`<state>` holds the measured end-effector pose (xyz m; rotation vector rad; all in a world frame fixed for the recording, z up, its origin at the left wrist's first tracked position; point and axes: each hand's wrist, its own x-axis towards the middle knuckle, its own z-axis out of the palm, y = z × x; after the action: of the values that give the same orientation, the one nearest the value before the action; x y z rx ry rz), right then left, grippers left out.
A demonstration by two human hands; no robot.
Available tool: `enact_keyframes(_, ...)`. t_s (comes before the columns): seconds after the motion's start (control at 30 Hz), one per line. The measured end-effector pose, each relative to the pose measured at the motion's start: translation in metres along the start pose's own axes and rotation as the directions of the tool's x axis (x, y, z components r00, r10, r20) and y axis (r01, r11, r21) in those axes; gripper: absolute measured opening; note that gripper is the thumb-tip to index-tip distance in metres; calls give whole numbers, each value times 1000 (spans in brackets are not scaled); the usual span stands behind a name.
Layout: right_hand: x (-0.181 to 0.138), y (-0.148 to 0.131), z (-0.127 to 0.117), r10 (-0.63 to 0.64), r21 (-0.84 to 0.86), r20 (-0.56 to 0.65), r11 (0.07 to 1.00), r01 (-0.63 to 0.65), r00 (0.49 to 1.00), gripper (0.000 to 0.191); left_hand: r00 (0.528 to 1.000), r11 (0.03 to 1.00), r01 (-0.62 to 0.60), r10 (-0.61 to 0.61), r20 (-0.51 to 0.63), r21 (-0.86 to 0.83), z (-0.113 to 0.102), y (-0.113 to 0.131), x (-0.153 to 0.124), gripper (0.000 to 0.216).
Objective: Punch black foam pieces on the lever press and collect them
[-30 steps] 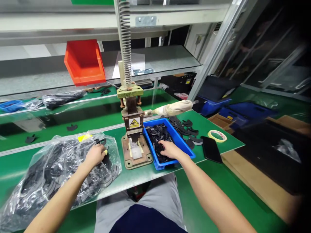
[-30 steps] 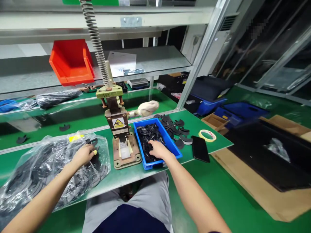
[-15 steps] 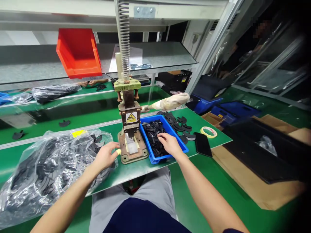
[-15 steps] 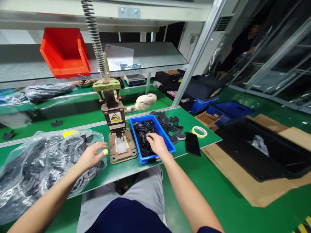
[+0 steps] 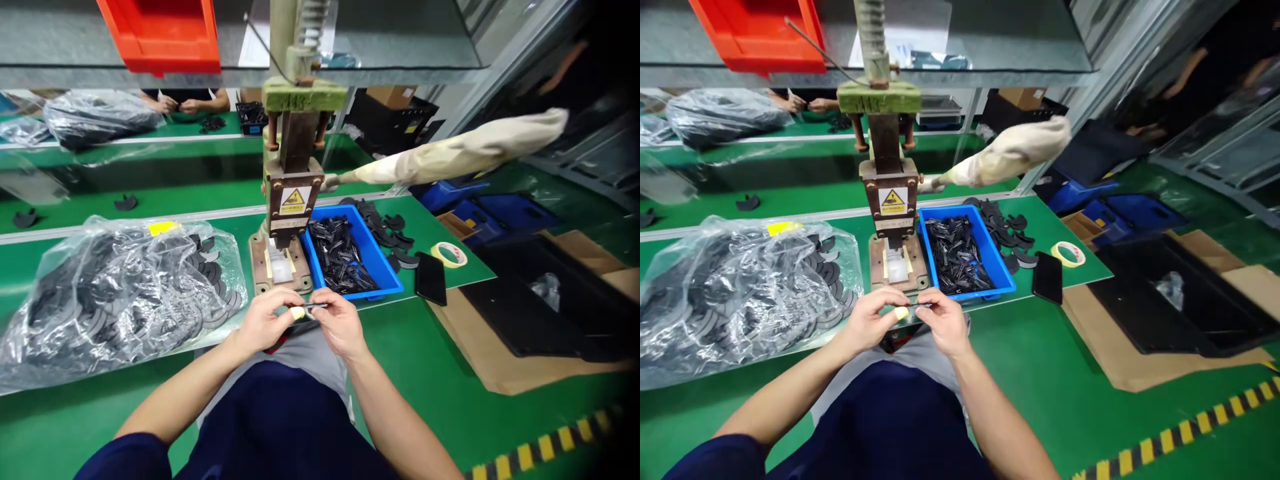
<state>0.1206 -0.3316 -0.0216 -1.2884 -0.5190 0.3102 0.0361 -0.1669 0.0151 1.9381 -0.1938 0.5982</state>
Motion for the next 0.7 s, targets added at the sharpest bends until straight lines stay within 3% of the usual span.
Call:
enact_keyframes(0.27, -15, 5, 8, -12, -35, -21, 999, 11, 1000, 19, 992, 992, -123, 122, -26, -30, -6, -7, -16, 9)
enact_keyframes(0.7, -19, 8, 16, -48, -131, -3, 990, 47, 999, 16, 992, 990, -121, 118, -37, -78, -6, -31, -30, 11)
